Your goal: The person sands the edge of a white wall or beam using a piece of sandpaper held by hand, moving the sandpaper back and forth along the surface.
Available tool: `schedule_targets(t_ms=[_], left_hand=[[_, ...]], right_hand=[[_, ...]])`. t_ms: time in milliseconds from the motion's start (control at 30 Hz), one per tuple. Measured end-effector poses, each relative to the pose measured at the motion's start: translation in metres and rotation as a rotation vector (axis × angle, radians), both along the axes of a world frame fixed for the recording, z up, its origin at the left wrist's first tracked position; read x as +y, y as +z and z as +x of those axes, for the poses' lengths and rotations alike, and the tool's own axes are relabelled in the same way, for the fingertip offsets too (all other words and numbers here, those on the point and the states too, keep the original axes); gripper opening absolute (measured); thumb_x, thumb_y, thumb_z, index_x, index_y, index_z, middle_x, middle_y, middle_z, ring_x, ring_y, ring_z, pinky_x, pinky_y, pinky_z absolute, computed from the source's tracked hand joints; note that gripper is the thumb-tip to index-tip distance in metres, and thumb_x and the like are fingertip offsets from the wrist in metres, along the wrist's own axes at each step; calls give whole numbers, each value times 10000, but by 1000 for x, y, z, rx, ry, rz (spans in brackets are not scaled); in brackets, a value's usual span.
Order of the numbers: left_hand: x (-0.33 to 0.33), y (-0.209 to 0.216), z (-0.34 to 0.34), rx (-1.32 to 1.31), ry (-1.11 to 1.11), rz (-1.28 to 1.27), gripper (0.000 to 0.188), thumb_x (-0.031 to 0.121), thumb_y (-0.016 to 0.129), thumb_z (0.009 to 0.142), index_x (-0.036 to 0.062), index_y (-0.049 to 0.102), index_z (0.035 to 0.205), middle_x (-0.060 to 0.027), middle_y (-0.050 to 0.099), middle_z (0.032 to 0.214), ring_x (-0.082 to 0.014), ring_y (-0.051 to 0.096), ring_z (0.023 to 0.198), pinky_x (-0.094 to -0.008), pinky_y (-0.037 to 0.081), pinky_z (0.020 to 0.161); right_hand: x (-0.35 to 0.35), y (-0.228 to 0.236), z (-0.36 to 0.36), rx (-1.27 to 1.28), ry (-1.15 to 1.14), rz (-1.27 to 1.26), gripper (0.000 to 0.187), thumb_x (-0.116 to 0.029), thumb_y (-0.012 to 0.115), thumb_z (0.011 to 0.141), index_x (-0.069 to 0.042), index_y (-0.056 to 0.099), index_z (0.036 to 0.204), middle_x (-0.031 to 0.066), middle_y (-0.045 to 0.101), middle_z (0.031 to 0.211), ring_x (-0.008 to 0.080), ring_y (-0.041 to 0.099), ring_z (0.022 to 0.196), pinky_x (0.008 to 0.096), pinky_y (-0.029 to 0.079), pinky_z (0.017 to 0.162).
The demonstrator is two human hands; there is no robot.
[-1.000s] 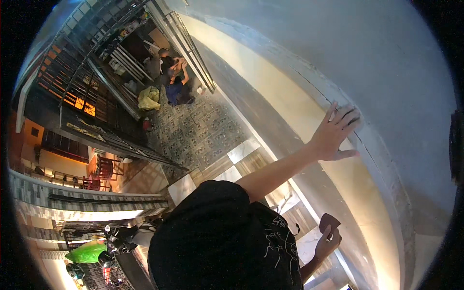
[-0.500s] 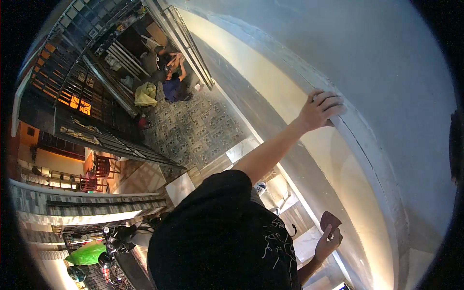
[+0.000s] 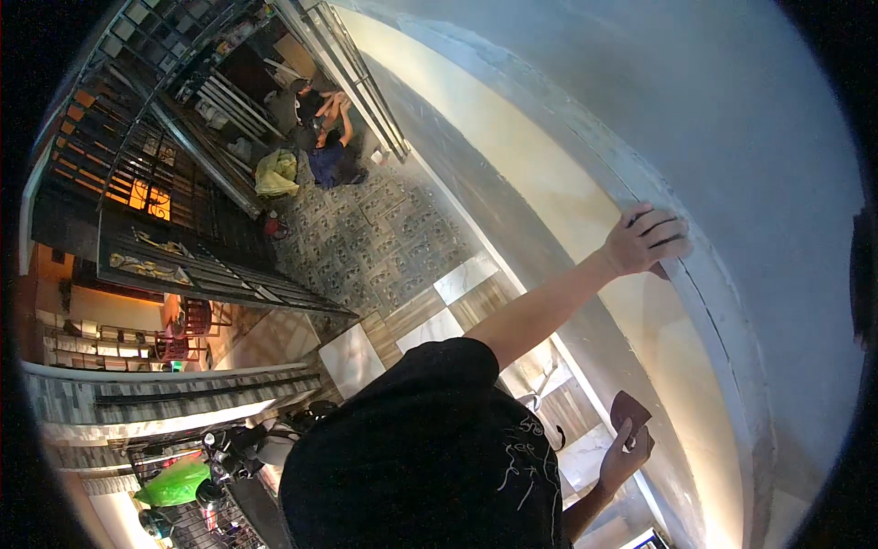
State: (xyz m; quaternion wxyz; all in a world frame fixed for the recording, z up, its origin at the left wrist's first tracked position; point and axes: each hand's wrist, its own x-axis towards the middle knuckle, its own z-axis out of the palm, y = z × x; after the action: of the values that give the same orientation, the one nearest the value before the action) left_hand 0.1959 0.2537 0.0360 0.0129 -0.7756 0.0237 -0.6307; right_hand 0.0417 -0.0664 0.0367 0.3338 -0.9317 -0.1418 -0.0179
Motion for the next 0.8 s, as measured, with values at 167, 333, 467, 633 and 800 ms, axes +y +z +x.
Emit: schedule_targets(t_ms=[167, 333, 467, 633, 800], left_hand=[[-6, -3, -6, 56, -63, -28, 501, 653, 447, 797, 289, 550, 1125, 34, 541, 1223, -177, 481, 1159, -436, 296, 1016], [-11, 1, -12, 66, -105, -50, 540, 569, 571, 719, 257, 528, 1157, 11, 521, 1232, -198, 468, 1177, -450, 291, 1060], [-13, 2, -13, 115, -158, -91, 653, 540, 698, 597, 267, 527, 1165, 13, 500, 1260, -197, 444, 1203, -452, 287, 1066], [-11, 1, -11, 119, -155, -87, 681, 529, 724, 582, 274, 524, 1181, 16, 496, 1268, -197, 430, 1217, -449, 290, 1066], [-11, 0, -11, 97, -158, -84, 668, 538, 714, 595, 277, 527, 1180, 22, 499, 1272, -196, 426, 1221, -438, 301, 1061]], right_hand=[[-5, -8, -3, -24, 56, -2, 167, -146, 603, 902, 10, 639, 949, 109, 602, 796, 233, 531, 793, 350, 425, 603], [6, -5, -12, 10, 9, -20, 161, -133, 603, 894, 26, 625, 902, 131, 595, 789, 263, 528, 783, 385, 419, 625], [12, -6, -15, -80, 65, -27, 155, -124, 597, 891, 28, 610, 864, 144, 589, 772, 286, 516, 762, 402, 400, 657], [22, -1, -17, -51, 53, 7, 160, -130, 587, 894, 16, 595, 828, 136, 575, 735, 285, 494, 731, 412, 370, 653], [21, -2, -17, -62, 53, -16, 166, -143, 592, 897, 16, 606, 851, 125, 564, 726, 266, 502, 741, 393, 383, 620]])
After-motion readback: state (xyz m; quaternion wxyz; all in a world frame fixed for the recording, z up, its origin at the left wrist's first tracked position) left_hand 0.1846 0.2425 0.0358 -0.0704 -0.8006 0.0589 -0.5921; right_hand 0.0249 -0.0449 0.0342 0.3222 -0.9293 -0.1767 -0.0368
